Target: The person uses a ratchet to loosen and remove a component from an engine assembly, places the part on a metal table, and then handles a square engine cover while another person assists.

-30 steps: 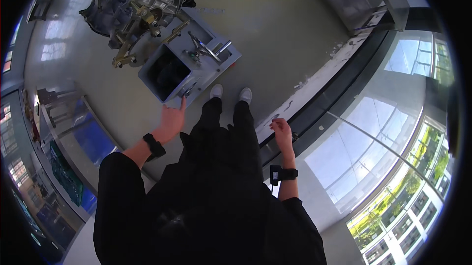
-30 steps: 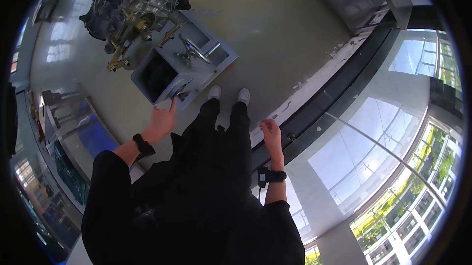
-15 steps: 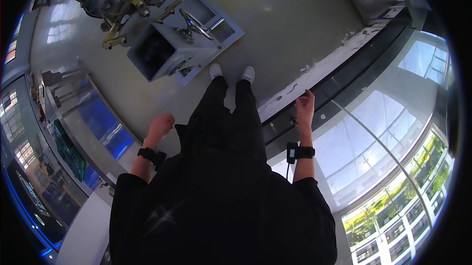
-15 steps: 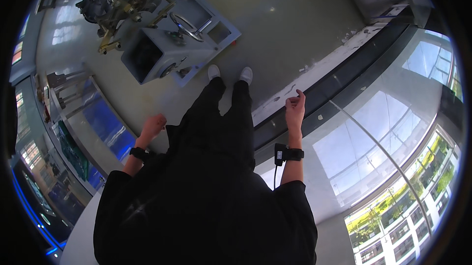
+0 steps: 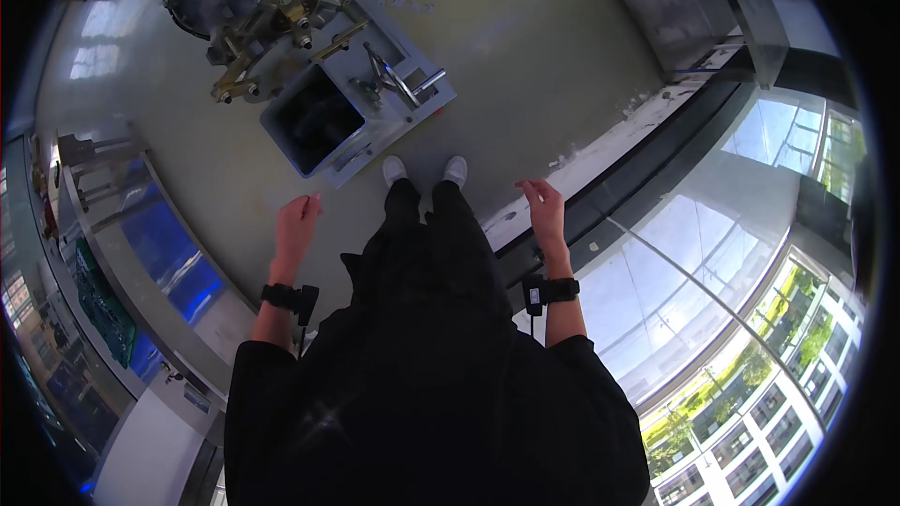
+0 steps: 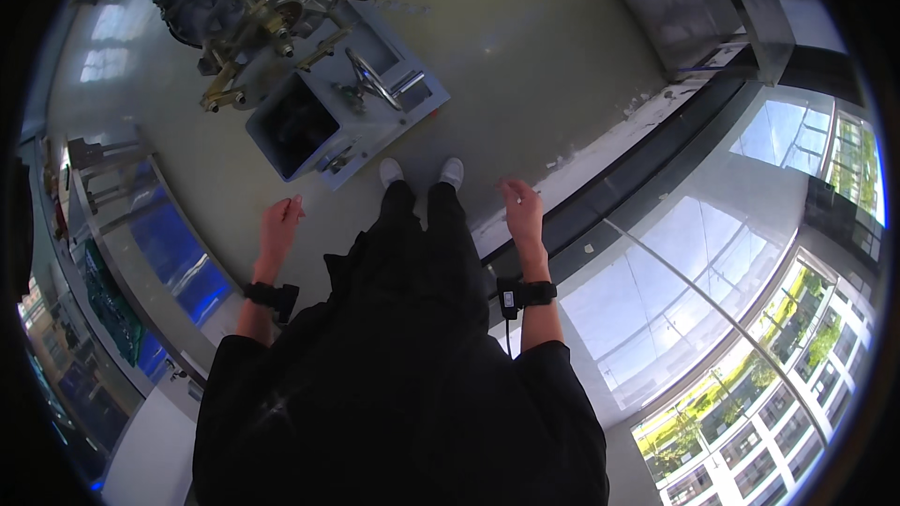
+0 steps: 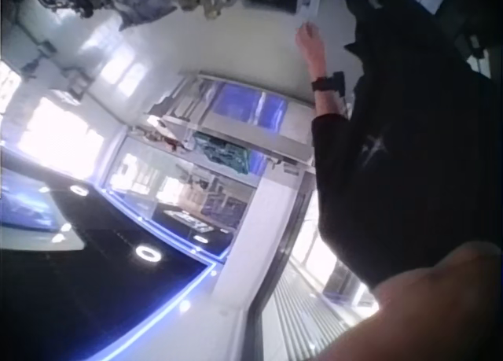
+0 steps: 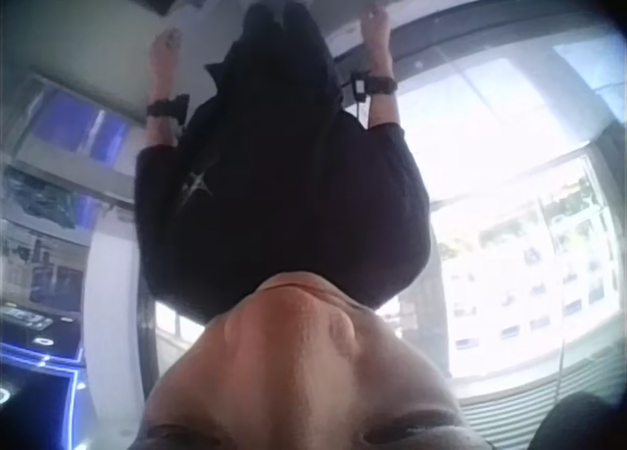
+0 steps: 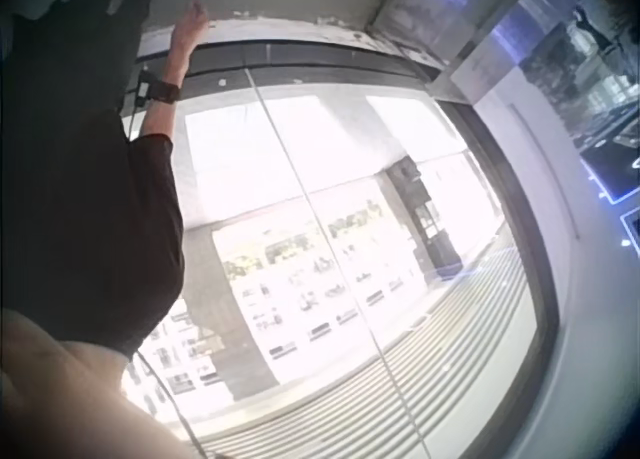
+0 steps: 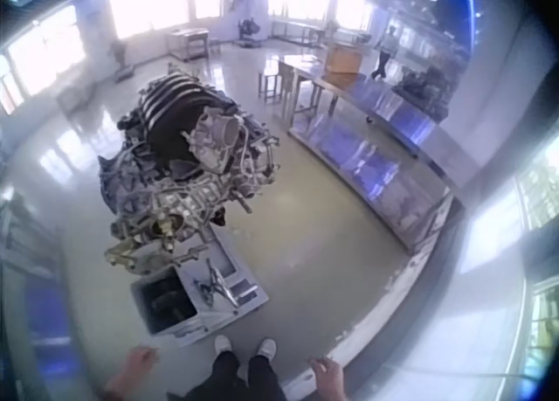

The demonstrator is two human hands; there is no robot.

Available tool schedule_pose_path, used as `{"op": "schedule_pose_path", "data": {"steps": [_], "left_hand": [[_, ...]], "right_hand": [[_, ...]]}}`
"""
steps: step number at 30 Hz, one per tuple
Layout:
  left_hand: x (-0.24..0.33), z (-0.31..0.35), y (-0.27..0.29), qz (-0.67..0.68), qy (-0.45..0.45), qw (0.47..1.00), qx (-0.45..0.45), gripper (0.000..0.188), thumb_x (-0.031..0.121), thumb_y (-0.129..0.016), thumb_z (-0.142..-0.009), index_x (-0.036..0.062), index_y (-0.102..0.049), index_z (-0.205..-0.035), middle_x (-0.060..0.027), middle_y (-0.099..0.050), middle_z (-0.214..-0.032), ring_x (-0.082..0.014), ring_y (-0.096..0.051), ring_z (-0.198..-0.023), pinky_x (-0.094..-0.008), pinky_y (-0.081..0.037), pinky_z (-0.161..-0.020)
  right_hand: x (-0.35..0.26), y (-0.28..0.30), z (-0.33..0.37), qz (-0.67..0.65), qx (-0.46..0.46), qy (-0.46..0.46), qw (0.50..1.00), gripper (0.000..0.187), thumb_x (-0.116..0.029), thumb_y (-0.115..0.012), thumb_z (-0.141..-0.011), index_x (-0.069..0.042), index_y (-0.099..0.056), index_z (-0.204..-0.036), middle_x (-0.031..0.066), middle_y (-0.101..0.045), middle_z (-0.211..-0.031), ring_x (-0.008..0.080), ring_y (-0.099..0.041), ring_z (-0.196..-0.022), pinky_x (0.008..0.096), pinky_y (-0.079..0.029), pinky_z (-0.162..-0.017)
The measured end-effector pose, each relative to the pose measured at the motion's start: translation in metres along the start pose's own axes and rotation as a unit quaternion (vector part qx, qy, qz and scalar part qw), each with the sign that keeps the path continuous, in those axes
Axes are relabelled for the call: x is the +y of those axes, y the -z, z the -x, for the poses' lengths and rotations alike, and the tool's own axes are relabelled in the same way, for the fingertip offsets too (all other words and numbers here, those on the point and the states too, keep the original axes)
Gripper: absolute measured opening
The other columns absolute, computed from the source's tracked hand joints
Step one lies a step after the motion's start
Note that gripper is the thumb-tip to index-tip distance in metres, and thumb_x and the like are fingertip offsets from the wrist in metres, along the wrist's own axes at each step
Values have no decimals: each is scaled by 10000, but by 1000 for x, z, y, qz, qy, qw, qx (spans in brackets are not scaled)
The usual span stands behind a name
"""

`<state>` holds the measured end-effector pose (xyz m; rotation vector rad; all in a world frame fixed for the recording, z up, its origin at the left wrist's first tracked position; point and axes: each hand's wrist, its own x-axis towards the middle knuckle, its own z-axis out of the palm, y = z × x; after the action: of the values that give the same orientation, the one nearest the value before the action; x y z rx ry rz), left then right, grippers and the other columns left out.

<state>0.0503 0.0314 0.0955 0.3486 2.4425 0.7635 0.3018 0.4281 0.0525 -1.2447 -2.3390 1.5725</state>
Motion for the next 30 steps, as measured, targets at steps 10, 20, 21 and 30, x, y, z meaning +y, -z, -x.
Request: {"op": "schedule_pose_path", "data": {"steps": [10,20,21,30], "left_hand": [[54,-38,-5,304,115,944,62,385,331,-451,-1005,18,-608,-845,-13,-547,-660,-85,-460,-542,-254,-365,-510],[-3,-31,-37,362,53,927,76,356,351,-476,-979,69,-559,-778,-12,-521,-643,-92,-471,-548,-259,-385,-477],[-13,-37,-39,364,44,927,77,356,351,-476,-979,69,-559,-778,-12,-521,-643,-92,-471,-548,-259,-385,-477],[-5,-45,-35,372,86,920,91,332,355,-504,-967,63,-579,-827,-7,-543,-633,-100,-482,-521,-263,-388,-450]], "right_hand": [[-40,-9,-34,-62,23,-22,998,251,-216,-597,-926,17,-581,-835,54,-592,-657,107,-549,-604,270,-444,-571],[-2,27,-37,-26,9,-30,999,275,-260,-721,-805,0,-633,-814,90,-667,-715,147,-652,-669,289,-513,-656],[-2,30,-36,-27,15,-23,999,275,-260,-721,-805,0,-633,-814,90,-667,-715,147,-652,-669,289,-513,-656],[4,59,-57,-21,23,26,999,277,-257,-700,-818,9,-625,-831,85,-660,-692,156,-640,-650,299,-504,-634]]}}
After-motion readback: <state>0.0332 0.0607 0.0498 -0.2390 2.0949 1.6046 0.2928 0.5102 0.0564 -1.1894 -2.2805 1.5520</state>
